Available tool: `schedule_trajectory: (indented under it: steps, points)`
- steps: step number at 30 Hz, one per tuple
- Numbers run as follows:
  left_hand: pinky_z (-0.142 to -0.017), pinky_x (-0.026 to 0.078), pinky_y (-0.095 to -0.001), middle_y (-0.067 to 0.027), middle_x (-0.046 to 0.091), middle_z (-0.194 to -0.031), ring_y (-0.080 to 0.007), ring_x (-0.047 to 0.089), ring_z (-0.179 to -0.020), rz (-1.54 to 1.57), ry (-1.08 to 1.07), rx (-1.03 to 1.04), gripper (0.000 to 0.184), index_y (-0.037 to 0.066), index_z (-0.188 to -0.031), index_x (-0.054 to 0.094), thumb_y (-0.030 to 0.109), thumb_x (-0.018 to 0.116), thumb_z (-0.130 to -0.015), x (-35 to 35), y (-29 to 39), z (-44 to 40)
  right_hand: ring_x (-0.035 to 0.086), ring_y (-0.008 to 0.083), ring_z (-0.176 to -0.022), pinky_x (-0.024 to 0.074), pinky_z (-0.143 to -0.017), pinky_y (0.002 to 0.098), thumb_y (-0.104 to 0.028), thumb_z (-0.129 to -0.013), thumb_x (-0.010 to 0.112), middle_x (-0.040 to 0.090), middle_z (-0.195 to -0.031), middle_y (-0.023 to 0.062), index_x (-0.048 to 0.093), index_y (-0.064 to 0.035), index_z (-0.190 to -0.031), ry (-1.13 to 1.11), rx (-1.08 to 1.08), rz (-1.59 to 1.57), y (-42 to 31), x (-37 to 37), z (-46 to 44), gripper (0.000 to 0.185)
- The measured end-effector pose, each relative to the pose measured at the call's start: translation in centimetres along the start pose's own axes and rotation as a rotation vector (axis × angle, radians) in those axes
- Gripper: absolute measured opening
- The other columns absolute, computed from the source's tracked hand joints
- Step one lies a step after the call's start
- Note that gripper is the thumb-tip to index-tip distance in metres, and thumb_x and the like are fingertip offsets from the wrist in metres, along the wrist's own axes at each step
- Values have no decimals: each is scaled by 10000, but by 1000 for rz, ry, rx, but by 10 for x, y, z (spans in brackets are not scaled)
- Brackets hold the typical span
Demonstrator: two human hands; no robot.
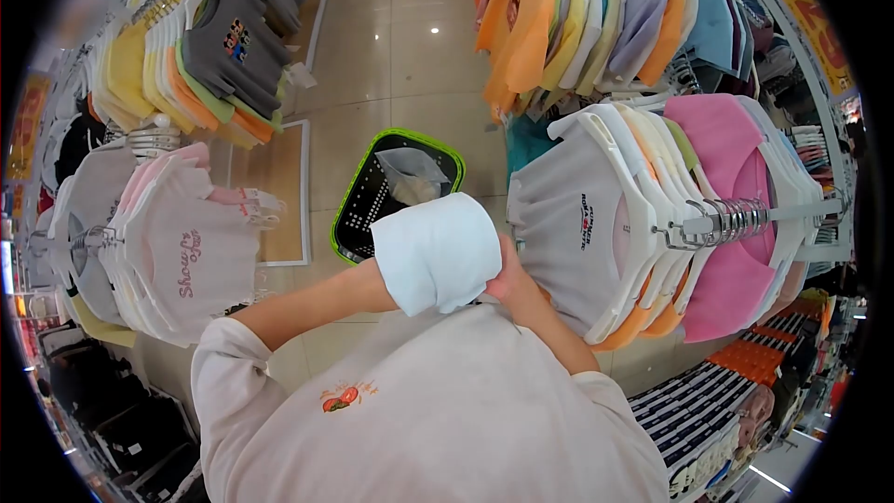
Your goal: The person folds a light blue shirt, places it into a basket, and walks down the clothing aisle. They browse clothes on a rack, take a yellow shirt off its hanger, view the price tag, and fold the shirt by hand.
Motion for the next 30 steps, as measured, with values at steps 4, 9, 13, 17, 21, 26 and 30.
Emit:
schedule_trajectory:
  steps: [4, 9, 13, 17, 21, 26, 30]
  points:
    - [-1087, 387, -392, -109, 555, -1367, -296, 487, -1297, 28, 23, -7, 438, 145, -1332, 591, 208, 637, -901, 8, 1, 7, 571, 303, -1242, 441, -1076, 473, -298, -888, 596, 583, -1367, 133, 514, -41, -1387, -149, 200, -169, -3, 18, 10, 567]
    - [-896, 474, -373, -129, 600, -1186, -310, 566, -1076, -55, -115, -183, 362, 116, -1202, 601, 114, 633, -841, 7, 22, -1, 605, 305, -1180, 486, -1030, 423, -36, -703, 590, 619, -1265, 149, 531, -6, -1342, -112, 172, 202, 0, 14, 8, 643]
    - [-1001, 442, -397, -156, 542, -1300, -315, 514, -1219, 121, -3, -92, 532, 107, -1322, 521, 132, 684, -817, 71, -28, 59, 620, 307, -1142, 519, -988, 408, 53, -583, 552, 630, -1221, 161, 538, 20, -1307, -60, 100, 264, 0, 17, 1, 725]
    - [-1095, 367, -444, -173, 482, -1382, -318, 428, -1336, 280, 314, -298, 827, 107, -1438, 390, 179, 796, -722, 67, -44, 114, 629, 305, -1107, 523, -978, 407, 53, -563, 546, 632, -1212, 166, 540, 26, -1298, -79, 4, 250, 4, -24, -16, 736]
    - [-1141, 331, -473, -136, 452, -1436, -282, 389, -1384, 942, 912, -519, 959, 90, -1489, 298, 179, 832, -698, 97, -85, 137, 633, 302, -1097, 513, -986, 395, 35, -582, 551, 639, -1198, 168, 543, 31, -1296, -106, 64, 263, 19, -9, -22, 714]
    - [-1088, 425, -414, -94, 491, -1409, -244, 496, -1301, 1709, 896, -541, 854, 83, -1473, 318, 33, 769, -749, 134, -111, 116, 644, 311, -1096, 521, -968, 417, 8, -699, 583, 650, -1193, 168, 562, 29, -1275, -101, 90, 227, 51, -29, -58, 577]
    - [-1049, 461, -399, -101, 541, -1357, -231, 542, -1248, 1607, 960, -646, 786, 55, -1435, 368, 47, 779, -765, 138, -137, 135, 641, 283, -1110, 520, -963, 412, -72, -807, 672, 638, -1228, 156, 523, 18, -1316, 176, -10, 374, 61, -25, -59, 537]
Point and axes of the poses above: each hand's wrist, its own z-axis away from the middle knuckle, its own x-axis out of the palm, y = z × x, the point moved 4 cm from there along -z, towards the middle knuckle
